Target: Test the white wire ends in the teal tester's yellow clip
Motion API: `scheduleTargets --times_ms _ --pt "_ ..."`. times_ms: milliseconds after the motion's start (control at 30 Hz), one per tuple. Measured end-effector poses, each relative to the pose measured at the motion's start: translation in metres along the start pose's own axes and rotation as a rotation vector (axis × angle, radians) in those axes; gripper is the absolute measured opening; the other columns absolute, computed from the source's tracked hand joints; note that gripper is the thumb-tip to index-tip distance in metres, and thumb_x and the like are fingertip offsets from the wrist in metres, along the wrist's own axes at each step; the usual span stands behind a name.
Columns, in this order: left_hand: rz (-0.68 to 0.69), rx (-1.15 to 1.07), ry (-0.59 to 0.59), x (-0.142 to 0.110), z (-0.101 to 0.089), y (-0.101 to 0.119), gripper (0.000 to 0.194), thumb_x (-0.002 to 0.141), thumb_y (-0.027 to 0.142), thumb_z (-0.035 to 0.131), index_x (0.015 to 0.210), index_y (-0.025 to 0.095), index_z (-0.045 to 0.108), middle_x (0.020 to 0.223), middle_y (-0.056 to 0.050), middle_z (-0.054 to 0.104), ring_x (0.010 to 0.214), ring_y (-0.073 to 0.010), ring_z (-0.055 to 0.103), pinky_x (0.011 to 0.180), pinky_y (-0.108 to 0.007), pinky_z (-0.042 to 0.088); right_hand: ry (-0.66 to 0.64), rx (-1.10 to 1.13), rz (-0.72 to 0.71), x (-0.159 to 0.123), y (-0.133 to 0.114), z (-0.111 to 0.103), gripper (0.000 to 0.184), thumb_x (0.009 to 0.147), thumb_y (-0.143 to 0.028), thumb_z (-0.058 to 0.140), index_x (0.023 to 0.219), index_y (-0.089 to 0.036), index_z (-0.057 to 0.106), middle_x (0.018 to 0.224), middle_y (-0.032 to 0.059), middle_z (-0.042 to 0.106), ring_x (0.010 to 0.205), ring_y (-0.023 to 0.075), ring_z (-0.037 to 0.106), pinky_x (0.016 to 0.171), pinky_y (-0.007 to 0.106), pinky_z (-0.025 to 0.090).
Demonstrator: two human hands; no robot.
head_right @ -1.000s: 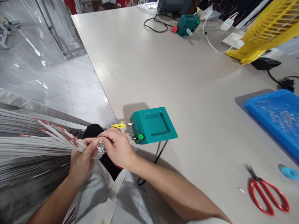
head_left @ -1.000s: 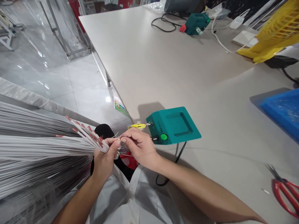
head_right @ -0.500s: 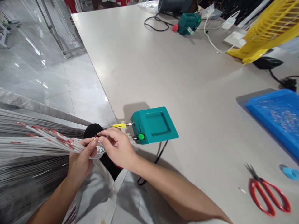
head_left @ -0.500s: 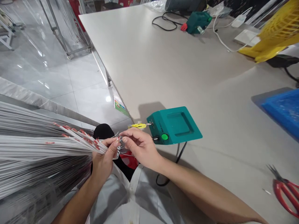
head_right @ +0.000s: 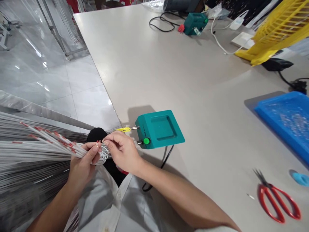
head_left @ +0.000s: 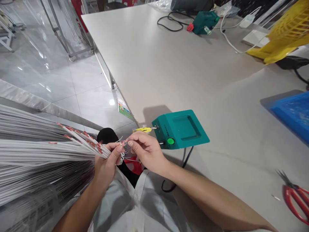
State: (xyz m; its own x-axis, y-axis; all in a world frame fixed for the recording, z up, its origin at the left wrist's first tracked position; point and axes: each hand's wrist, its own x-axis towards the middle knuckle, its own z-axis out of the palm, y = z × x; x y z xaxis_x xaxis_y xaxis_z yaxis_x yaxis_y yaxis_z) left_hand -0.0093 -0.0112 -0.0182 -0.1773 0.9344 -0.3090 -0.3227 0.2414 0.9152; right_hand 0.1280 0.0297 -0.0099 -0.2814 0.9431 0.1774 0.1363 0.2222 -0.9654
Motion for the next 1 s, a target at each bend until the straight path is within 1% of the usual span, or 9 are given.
scheduleTargets --times_ms 100,200,300,400,467,600,700,867,1000 --pt "-0.006 0.097 -0.009 0.0 -0.004 -0.002 0.013 0.073 0.028 0.065 0.077 0.016 0.066 0.058 0.002 0.055 0.043 -0.0058 0.038 0.041 -0.021 0.028 -0.017 0.063 0.021 0.002 -0.005 -0.005 0.014 0.082 -0.022 0.053 0.094 -0.019 0.061 0.09 0.0055 0.06 0.062 0.0098 0.055 0.056 0.025 0.048" --pt "-0.003 0.223 -0.043 -0.001 -0.006 -0.001 0.014 0.075 0.03 0.063 0.08 0.017 0.066 0.051 0.005 0.048 0.044 -0.0069 0.036 0.042 -0.021 0.027 -0.136 0.018 -0.018 0.007 -0.013 -0.013 0.023 0.078 -0.022 0.06 0.1 -0.018 0.061 0.102 0.0083 0.057 0.059 0.0076 0.054 0.054 0.023 0.048" --pt "-0.022 0.301 -0.141 0.001 -0.006 0.004 0.016 0.075 0.032 0.062 0.072 0.016 0.065 0.046 0.006 0.037 0.043 -0.0067 0.03 0.041 -0.021 0.023 -0.295 -0.111 -0.124 0.013 -0.018 -0.022 0.01 0.079 -0.018 0.058 0.085 -0.018 0.065 0.093 0.006 0.058 0.069 0.0103 0.055 0.06 0.023 0.047" --pt "-0.083 0.282 -0.257 0.003 -0.008 0.007 0.023 0.074 0.034 0.062 0.062 0.015 0.062 0.045 0.006 0.034 0.042 -0.0062 0.025 0.04 -0.022 0.019 -0.406 -0.126 -0.158 0.017 -0.018 -0.027 0.012 0.083 -0.017 0.054 0.076 -0.018 0.064 0.079 0.003 0.058 0.07 0.0106 0.054 0.063 0.024 0.045" --pt "-0.117 0.227 -0.286 0.005 -0.011 0.007 0.024 0.074 0.035 0.062 0.061 0.015 0.062 0.047 0.004 0.038 0.043 -0.0064 0.027 0.04 -0.022 0.019 -0.417 -0.034 -0.107 0.017 -0.015 -0.026 0.01 0.082 -0.019 0.056 0.076 -0.018 0.063 0.077 0.0021 0.058 0.068 0.0102 0.053 0.062 0.024 0.045" --pt "-0.15 0.128 -0.285 0.007 -0.017 0.003 0.024 0.072 0.038 0.064 0.063 0.016 0.064 0.052 0.001 0.047 0.045 -0.0073 0.032 0.041 -0.022 0.023 -0.317 0.276 0.089 0.014 -0.011 -0.016 0.012 0.078 -0.027 0.062 0.073 -0.017 0.065 0.074 0.0006 0.056 0.063 0.0089 0.053 0.056 0.022 0.046" --pt "-0.169 0.054 -0.26 0.007 -0.016 0.004 0.025 0.067 0.04 0.067 0.061 0.017 0.064 0.054 0.0 0.051 0.044 -0.0068 0.034 0.041 -0.021 0.025 -0.271 0.439 0.217 0.011 -0.008 -0.008 0.016 0.073 -0.033 0.067 0.074 -0.017 0.067 0.072 -0.0001 0.055 0.059 0.0078 0.052 0.049 0.02 0.044" --pt "-0.176 -0.051 -0.247 0.008 -0.012 0.005 0.021 0.064 0.037 0.071 0.064 0.017 0.066 0.05 0.003 0.051 0.04 -0.0045 0.031 0.041 -0.02 0.027 -0.267 0.584 0.435 0.008 -0.007 -0.003 0.02 0.068 -0.036 0.07 0.073 -0.017 0.069 0.067 -0.002 0.057 0.048 0.0048 0.048 0.039 0.018 0.037" --pt "-0.182 -0.108 -0.25 0.008 -0.01 0.005 0.018 0.065 0.034 0.072 0.065 0.017 0.067 0.049 0.003 0.05 0.041 -0.0042 0.033 0.042 -0.019 0.028 -0.255 0.651 0.504 0.006 -0.006 -0.001 0.021 0.067 -0.037 0.071 0.073 -0.016 0.069 0.06 -0.0022 0.059 0.046 0.0047 0.045 0.038 0.017 0.032"
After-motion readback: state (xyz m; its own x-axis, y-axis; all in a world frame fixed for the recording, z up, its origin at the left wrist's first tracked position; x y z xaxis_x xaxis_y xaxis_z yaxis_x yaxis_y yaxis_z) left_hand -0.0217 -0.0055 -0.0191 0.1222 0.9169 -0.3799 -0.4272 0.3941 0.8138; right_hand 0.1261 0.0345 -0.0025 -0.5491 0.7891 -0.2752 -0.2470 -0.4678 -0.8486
